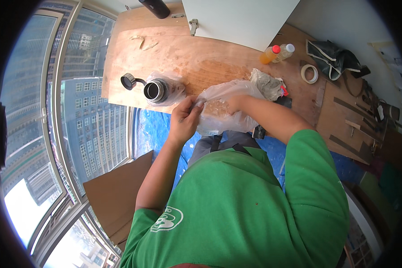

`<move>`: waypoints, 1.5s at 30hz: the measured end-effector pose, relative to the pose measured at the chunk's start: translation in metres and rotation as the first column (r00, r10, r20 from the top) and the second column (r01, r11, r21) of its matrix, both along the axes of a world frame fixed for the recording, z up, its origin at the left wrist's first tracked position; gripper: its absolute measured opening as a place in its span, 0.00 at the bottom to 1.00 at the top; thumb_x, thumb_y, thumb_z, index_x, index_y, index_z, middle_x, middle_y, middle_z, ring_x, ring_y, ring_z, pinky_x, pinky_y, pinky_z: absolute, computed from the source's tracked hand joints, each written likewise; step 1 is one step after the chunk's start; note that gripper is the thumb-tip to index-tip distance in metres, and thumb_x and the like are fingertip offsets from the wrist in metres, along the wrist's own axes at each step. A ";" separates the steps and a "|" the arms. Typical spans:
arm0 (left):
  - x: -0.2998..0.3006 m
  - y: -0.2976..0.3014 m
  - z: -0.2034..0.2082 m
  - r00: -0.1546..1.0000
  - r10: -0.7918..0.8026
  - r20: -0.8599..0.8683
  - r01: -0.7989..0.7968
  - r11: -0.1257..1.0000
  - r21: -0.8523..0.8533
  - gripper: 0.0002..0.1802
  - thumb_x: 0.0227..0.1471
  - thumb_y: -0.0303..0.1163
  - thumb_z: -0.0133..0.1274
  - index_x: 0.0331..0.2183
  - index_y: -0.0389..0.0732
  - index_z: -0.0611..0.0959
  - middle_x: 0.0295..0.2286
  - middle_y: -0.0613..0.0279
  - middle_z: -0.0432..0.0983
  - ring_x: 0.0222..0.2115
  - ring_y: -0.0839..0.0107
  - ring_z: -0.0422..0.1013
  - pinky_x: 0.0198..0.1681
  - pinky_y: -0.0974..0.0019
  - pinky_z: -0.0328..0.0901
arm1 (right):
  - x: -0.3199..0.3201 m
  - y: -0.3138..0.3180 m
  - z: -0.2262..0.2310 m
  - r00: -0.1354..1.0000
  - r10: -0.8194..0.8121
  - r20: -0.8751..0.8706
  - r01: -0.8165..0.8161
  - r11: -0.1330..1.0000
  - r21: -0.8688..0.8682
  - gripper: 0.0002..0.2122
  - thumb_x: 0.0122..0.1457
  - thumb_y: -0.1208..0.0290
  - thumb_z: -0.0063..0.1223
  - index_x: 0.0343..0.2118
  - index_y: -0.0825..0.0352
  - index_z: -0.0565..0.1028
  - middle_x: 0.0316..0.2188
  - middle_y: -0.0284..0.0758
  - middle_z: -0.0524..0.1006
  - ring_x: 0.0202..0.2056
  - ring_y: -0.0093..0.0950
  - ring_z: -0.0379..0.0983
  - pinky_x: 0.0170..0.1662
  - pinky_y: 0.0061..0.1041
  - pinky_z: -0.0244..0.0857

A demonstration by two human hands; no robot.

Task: The person repeatedly scoops ice cubes from a plastic bag and places them into a metal thermos. They walk to a bathroom sink to add water, then return to the table to continue adding ice until the thermos is full.

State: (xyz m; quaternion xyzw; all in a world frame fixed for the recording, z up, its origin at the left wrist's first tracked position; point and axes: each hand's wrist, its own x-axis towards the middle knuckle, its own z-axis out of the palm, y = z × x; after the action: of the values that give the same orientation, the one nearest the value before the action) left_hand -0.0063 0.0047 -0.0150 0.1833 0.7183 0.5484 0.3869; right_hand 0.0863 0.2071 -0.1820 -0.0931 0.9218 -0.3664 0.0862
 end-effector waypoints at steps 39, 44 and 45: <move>-0.010 0.036 0.020 0.996 0.070 -0.054 -0.065 0.993 0.103 0.08 0.64 0.30 0.53 0.35 0.36 0.81 0.23 0.71 0.73 0.19 0.84 0.63 0.22 0.77 0.57 | 0.020 -0.041 0.008 0.561 -0.016 0.828 0.823 -0.096 -0.559 0.11 0.56 0.63 0.61 0.41 0.58 0.78 0.31 0.30 0.78 0.30 0.25 0.73 0.34 0.28 0.64; -0.016 0.027 0.013 0.999 -0.040 -0.033 0.043 0.994 0.101 0.08 0.64 0.30 0.53 0.36 0.35 0.81 0.23 0.69 0.74 0.19 0.83 0.64 0.22 0.76 0.58 | 0.018 -0.038 0.034 0.491 -0.009 0.871 0.869 -0.067 -0.490 0.10 0.60 0.58 0.57 0.36 0.58 0.77 0.29 0.30 0.78 0.30 0.25 0.73 0.34 0.29 0.66; -0.016 0.024 0.014 0.998 -0.045 -0.033 0.047 0.995 0.090 0.07 0.64 0.29 0.53 0.37 0.35 0.81 0.24 0.69 0.75 0.19 0.83 0.64 0.22 0.77 0.58 | 0.016 -0.039 0.032 0.478 -0.036 0.878 0.876 -0.055 -0.479 0.10 0.60 0.57 0.57 0.33 0.59 0.77 0.28 0.30 0.77 0.29 0.24 0.73 0.33 0.29 0.67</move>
State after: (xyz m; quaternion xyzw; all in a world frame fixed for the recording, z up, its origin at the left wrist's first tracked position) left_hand -0.0222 0.0290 -0.0014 0.2257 0.6943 0.5684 0.3794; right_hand 0.1025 0.1681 -0.1499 0.3672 0.3309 -0.8530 0.1674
